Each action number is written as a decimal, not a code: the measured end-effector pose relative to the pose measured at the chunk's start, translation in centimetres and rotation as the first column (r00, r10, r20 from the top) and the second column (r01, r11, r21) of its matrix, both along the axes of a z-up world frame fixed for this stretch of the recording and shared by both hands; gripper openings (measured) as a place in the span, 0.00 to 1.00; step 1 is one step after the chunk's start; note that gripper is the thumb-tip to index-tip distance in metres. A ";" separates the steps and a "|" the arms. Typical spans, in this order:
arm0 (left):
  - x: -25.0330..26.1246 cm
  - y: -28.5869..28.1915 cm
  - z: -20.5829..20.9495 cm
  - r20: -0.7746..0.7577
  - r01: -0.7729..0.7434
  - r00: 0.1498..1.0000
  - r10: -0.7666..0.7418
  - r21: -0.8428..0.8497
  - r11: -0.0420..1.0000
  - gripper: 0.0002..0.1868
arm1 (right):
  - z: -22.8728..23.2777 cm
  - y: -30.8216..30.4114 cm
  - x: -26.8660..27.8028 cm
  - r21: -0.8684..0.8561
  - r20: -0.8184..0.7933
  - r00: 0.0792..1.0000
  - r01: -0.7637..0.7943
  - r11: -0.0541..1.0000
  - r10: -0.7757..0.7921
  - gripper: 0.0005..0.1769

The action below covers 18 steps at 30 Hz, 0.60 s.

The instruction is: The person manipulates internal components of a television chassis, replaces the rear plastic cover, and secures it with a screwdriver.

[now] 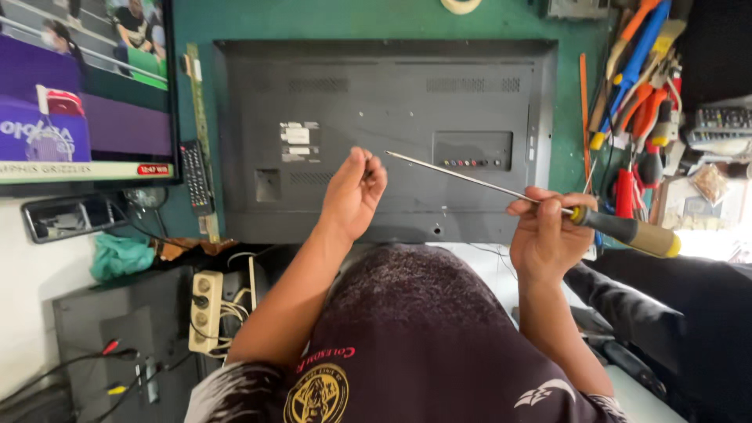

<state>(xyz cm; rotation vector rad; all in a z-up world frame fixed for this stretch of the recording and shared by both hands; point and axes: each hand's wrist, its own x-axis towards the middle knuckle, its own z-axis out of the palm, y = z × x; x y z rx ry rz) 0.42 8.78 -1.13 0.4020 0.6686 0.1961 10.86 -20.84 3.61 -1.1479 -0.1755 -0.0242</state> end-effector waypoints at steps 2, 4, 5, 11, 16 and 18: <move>1.6 -1.2 0.9 0.036 0.001 0.999 0.000 -0.035 0.999 0.14 | -0.3 -1.5 0.1 0.013 0.031 0.999 0.020 1.000 -0.021 0.12; 2.4 -2.5 0.5 0.025 0.010 1.000 -0.009 -0.034 0.999 0.14 | -0.3 -2.4 0.3 0.020 0.039 0.999 0.021 1.000 -0.021 0.12; 3.0 -3.0 0.3 0.022 0.016 1.000 -0.016 -0.033 0.999 0.14 | -0.3 -2.7 0.4 0.026 0.053 0.998 0.019 0.999 -0.020 0.12; 4.1 -4.7 1.6 -0.025 0.014 1.000 -0.013 0.059 0.998 0.13 | -0.3 -4.0 1.8 -0.023 0.154 0.988 -0.016 1.000 0.020 0.12; 4.2 -5.2 2.6 -0.092 0.009 0.996 0.006 0.165 0.986 0.12 | 3.5 -3.3 2.0 -0.104 0.229 0.968 -0.078 0.992 0.100 0.14; 4.4 -5.4 2.5 -0.120 0.025 0.993 0.000 0.211 0.977 0.11 | 4.4 -3.2 2.4 -0.179 0.267 0.954 -0.093 0.979 0.139 0.15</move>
